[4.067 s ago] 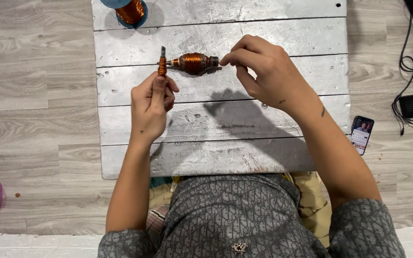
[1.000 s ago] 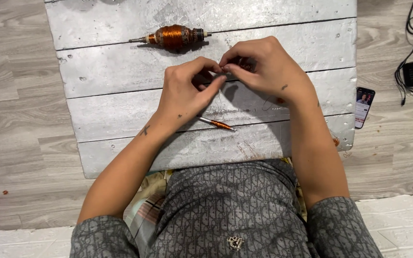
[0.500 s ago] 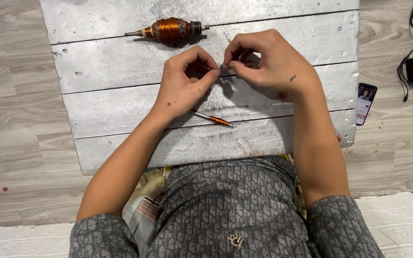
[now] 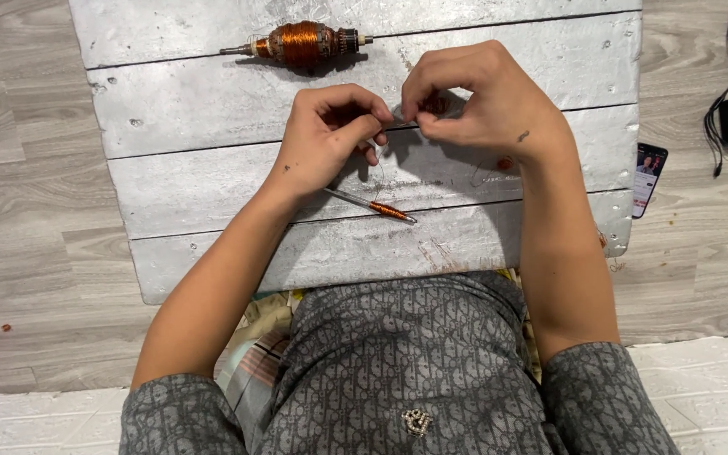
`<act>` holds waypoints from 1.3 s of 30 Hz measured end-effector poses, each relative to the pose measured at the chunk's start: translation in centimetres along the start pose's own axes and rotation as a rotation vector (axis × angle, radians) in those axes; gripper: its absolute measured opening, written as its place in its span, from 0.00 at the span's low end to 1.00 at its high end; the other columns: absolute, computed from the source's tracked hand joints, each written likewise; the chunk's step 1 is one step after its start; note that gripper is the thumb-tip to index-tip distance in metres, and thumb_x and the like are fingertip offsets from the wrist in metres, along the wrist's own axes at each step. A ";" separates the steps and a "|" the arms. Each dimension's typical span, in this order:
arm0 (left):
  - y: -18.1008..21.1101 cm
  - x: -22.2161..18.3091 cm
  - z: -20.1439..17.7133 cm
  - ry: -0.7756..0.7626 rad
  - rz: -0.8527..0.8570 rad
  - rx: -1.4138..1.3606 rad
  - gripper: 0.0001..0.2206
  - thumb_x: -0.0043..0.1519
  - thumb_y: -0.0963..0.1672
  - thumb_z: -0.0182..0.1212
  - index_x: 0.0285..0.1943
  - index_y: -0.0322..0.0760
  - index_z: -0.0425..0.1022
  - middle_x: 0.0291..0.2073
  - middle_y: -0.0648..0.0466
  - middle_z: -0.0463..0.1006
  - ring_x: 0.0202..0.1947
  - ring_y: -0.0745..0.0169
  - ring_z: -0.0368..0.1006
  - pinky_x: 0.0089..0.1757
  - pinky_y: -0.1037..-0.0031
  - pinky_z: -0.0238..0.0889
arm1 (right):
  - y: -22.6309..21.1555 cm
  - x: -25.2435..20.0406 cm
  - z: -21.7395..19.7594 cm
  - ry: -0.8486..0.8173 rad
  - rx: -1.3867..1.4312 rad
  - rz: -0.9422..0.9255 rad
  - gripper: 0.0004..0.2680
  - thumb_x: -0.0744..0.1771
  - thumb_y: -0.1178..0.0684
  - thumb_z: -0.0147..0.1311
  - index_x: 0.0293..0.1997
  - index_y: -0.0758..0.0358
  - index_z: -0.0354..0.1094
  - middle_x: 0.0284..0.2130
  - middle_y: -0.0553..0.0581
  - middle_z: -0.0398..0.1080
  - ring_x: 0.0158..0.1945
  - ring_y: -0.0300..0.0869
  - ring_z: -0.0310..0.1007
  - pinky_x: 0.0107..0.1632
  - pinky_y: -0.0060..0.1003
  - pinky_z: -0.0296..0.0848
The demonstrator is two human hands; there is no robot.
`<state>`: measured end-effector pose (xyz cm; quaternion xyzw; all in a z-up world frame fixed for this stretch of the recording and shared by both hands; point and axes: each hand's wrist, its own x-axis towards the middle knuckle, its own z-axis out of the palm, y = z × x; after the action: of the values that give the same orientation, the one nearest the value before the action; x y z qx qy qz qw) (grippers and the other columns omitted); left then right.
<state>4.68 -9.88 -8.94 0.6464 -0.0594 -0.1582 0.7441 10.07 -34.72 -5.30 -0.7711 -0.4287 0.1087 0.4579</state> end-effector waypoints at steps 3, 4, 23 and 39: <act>-0.1 0.0 -0.1 0.011 0.001 -0.016 0.04 0.69 0.34 0.65 0.46 0.27 0.84 0.34 0.43 0.84 0.31 0.60 0.83 0.29 0.76 0.82 | 0.1 0.0 0.0 0.007 -0.004 -0.020 0.06 0.67 0.71 0.59 0.42 0.69 0.80 0.40 0.60 0.81 0.44 0.46 0.80 0.48 0.37 0.78; -0.1 0.0 -0.1 0.017 0.000 -0.030 0.03 0.69 0.34 0.66 0.47 0.27 0.84 0.34 0.44 0.84 0.33 0.60 0.83 0.29 0.76 0.82 | 0.1 0.0 0.1 0.011 -0.004 -0.019 0.07 0.66 0.71 0.59 0.42 0.69 0.80 0.40 0.60 0.81 0.44 0.45 0.81 0.48 0.37 0.77; 1.5 -0.2 -0.9 -0.054 0.216 0.382 0.02 0.70 0.38 0.68 0.47 0.36 0.83 0.40 0.53 0.85 0.39 0.66 0.80 0.41 0.78 0.74 | -0.4 0.2 -0.2 -0.040 0.040 0.001 0.03 0.70 0.65 0.69 0.47 0.71 0.81 0.47 0.64 0.83 0.52 0.49 0.85 0.57 0.42 0.83; 1.2 -0.4 -1.2 -0.098 0.211 0.356 0.08 0.65 0.37 0.78 0.46 0.36 0.83 0.38 0.51 0.85 0.40 0.64 0.84 0.44 0.78 0.82 | -1.1 0.3 0.0 -0.061 -0.004 -0.040 0.02 0.72 0.66 0.68 0.48 0.76 0.81 0.46 0.67 0.83 0.49 0.50 0.85 0.52 0.41 0.84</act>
<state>4.85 -8.49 -7.90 0.7493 -0.1896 -0.0976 0.6270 9.65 -34.27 -4.31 -0.7596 -0.4581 0.1224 0.4451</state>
